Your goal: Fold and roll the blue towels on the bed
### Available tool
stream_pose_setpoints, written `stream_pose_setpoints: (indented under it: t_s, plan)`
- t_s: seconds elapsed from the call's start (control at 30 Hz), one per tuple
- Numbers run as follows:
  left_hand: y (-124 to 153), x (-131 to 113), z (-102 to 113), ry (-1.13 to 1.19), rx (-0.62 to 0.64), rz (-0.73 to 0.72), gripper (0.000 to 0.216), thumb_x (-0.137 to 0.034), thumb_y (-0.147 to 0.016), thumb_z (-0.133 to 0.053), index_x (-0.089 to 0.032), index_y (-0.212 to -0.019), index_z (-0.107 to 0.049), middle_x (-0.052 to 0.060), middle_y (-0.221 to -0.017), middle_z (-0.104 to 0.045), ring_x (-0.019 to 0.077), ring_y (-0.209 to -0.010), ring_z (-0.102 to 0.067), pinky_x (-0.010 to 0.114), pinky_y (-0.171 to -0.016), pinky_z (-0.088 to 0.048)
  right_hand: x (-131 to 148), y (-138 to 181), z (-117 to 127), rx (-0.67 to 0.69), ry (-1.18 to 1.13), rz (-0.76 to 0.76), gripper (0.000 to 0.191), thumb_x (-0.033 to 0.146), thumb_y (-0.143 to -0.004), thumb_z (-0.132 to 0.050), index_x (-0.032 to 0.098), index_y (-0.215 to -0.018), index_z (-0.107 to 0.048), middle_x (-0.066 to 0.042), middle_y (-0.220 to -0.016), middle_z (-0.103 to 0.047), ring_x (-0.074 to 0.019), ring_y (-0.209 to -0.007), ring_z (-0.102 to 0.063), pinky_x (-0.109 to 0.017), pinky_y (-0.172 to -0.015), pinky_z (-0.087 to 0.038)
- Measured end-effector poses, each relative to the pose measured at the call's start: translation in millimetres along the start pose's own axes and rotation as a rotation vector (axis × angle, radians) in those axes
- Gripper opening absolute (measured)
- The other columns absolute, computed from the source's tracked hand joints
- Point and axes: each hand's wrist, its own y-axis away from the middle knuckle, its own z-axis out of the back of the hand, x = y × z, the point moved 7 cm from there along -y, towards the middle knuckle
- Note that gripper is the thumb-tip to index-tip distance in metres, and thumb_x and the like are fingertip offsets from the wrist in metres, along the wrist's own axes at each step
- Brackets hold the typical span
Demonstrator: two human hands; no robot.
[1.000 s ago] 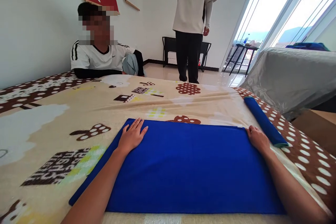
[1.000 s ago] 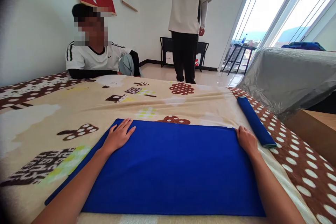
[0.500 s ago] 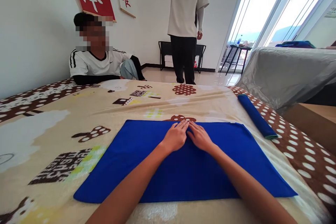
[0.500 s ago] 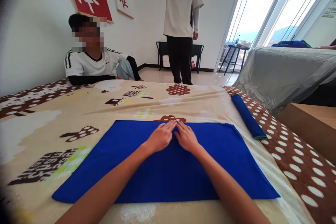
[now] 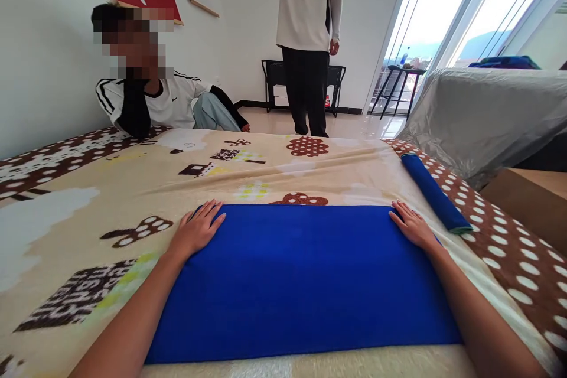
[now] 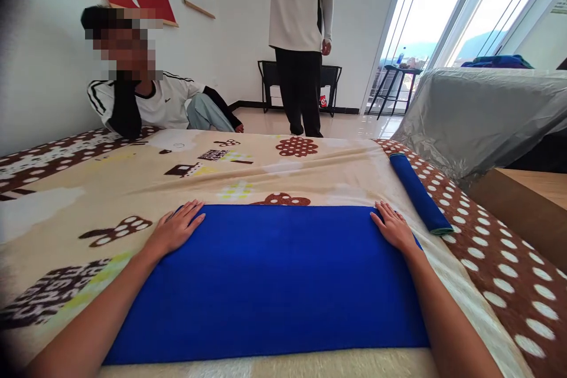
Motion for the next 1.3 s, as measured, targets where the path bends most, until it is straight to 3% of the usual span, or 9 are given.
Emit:
stream_pose_setpoints:
  t_s: [0.27, 0.43, 0.57, 0.7, 0.83, 0.9, 0.97, 1.17, 1.3]
  plan:
    - [14.9, -16.7, 18.7, -0.036, -0.161, 0.037, 0.057, -0.040, -0.102, -0.020, -0.019, -0.148, -0.045, 0.008, -0.161, -0.035, 0.0212, -0.152, -0.024, 0.047, -0.124, -0.014, 4.3, 12.6, 9.2, -0.133, 0.071, -0.085, 0.067, 0.052, -0.103, -0.017, 0.012, -0.155, -0.031, -0.013, -0.165, -0.019, -0.0263, -0.154, -0.015, -0.048, -0.124, -0.012]
    - [18.6, -7.4, 15.5, -0.034, -0.100, 0.114, 0.049, -0.039, -0.103, -0.036, -0.019, -0.146, -0.047, 0.010, -0.154, -0.046, 0.0258, -0.145, -0.039, 0.054, -0.119, -0.027, -2.6, 22.6, 10.8, -0.013, 0.065, -0.072, 0.059, 0.053, -0.102, -0.030, 0.023, -0.151, -0.041, -0.008, -0.158, -0.039, -0.0244, -0.147, -0.034, -0.046, -0.120, -0.027]
    - [11.6, -18.0, 30.5, -0.045, -0.091, 0.173, 0.046, -0.037, -0.099, -0.054, -0.018, -0.140, -0.051, 0.013, -0.150, -0.048, 0.0312, -0.141, -0.042, 0.065, -0.119, -0.020, 17.9, 15.6, 30.3, -0.039, 0.073, -0.136, 0.060, 0.053, -0.099, -0.046, 0.017, -0.147, -0.045, -0.015, -0.153, -0.042, -0.0311, -0.144, -0.037, -0.060, -0.118, -0.023]
    - [3.7, -112.3, 43.2, -0.017, -0.117, 0.019, 0.046, -0.037, -0.097, -0.058, -0.018, -0.138, -0.053, 0.014, -0.152, -0.045, 0.0332, -0.143, -0.038, 0.066, -0.119, -0.021, 122.7, 7.8, 36.1, -0.105, 0.038, 0.046, 0.054, 0.047, -0.098, -0.055, 0.018, -0.143, -0.049, -0.014, -0.157, -0.037, -0.0318, -0.147, -0.030, -0.061, -0.120, -0.018]
    - [5.5, -250.1, 19.1, 0.086, -0.025, -0.325, 0.051, -0.041, -0.097, -0.056, -0.021, -0.143, -0.048, 0.012, -0.152, -0.045, 0.0297, -0.138, -0.045, 0.058, -0.116, -0.034, 253.9, 17.0, 3.8, -0.021, -0.060, 0.375, 0.051, 0.044, -0.100, -0.052, 0.020, -0.145, -0.047, -0.011, -0.152, -0.044, -0.0268, -0.139, -0.044, -0.054, -0.117, -0.031]
    - [7.9, -279.8, 4.8, 0.128, 0.034, -0.408, 0.054, -0.046, -0.098, -0.054, -0.021, -0.145, -0.046, 0.012, -0.153, -0.044, 0.0295, -0.138, -0.045, 0.057, -0.115, -0.034, 278.9, 23.7, -8.8, 0.021, -0.098, 0.459, 0.052, 0.046, -0.100, -0.050, 0.022, -0.147, -0.046, -0.010, -0.152, -0.045, -0.0258, -0.139, -0.044, -0.053, -0.116, -0.032]
    - [8.1, -266.0, -2.6, 0.147, 0.070, -0.405, 0.057, -0.050, -0.098, -0.050, -0.022, -0.148, -0.043, 0.012, -0.156, -0.041, 0.0295, -0.142, -0.041, 0.057, -0.117, -0.030, 261.8, 26.7, -10.8, 0.041, -0.120, 0.463, 0.054, 0.049, -0.101, -0.047, 0.023, -0.148, -0.045, -0.010, -0.154, -0.043, -0.0253, -0.141, -0.042, -0.053, -0.118, -0.030]
    - [3.6, -83.8, 5.5, 0.073, 0.068, -0.077, 0.057, -0.047, -0.102, -0.035, -0.020, -0.153, -0.035, 0.012, -0.161, -0.034, 0.0280, -0.150, -0.029, 0.059, -0.120, -0.019, 69.7, 25.7, 17.1, 0.006, -0.086, 0.128, 0.056, 0.049, -0.103, -0.040, 0.018, -0.149, -0.042, -0.013, -0.156, -0.040, -0.0273, -0.147, -0.034, -0.055, -0.120, -0.025]
    - [8.1, -22.5, 6.0, 0.016, 0.033, 0.046, 0.060, -0.049, -0.100, -0.029, -0.024, -0.155, -0.033, 0.007, -0.163, -0.029, 0.0238, -0.152, -0.024, 0.054, -0.121, -0.017, -5.0, 22.6, 15.6, 0.026, -0.057, -0.016, 0.057, 0.050, -0.103, -0.041, 0.018, -0.150, -0.040, -0.014, -0.157, -0.038, -0.0269, -0.146, -0.035, -0.054, -0.120, -0.026]
